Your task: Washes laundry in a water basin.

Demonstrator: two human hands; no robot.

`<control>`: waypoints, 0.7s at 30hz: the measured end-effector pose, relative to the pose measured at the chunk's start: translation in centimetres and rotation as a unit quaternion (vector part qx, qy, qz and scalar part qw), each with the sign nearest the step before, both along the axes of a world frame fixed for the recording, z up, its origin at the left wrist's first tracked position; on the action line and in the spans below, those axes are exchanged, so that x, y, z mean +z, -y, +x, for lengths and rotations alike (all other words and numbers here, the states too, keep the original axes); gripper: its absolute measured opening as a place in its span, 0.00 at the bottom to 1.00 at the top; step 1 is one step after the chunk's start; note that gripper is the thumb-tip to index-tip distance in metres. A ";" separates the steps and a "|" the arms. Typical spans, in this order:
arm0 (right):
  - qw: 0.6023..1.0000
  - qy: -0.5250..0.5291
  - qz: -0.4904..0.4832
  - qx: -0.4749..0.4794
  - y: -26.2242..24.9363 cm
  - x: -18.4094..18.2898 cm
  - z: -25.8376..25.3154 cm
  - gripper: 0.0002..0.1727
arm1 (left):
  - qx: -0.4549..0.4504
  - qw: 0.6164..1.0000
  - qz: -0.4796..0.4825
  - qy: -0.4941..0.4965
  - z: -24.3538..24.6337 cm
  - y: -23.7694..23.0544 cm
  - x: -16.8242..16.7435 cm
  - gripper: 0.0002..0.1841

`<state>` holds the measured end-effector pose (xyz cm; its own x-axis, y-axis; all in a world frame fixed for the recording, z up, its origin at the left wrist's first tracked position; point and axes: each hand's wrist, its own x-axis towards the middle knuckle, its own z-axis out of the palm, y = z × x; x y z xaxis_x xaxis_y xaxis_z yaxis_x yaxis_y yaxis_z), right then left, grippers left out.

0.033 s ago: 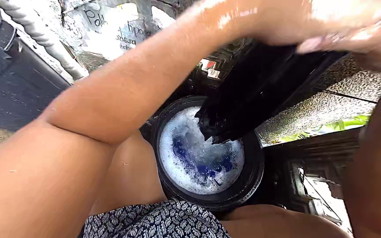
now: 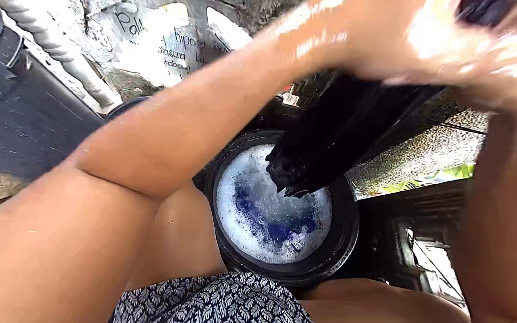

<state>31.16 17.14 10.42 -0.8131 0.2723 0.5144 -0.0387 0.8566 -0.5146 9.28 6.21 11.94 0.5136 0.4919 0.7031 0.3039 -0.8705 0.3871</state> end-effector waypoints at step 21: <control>0.709 0.594 -0.318 -0.209 11.1 -37.3 -7.7 0.29 | 0.233 0.906 -0.225 -0.273 -7.2 -0.1 -16.3 0.17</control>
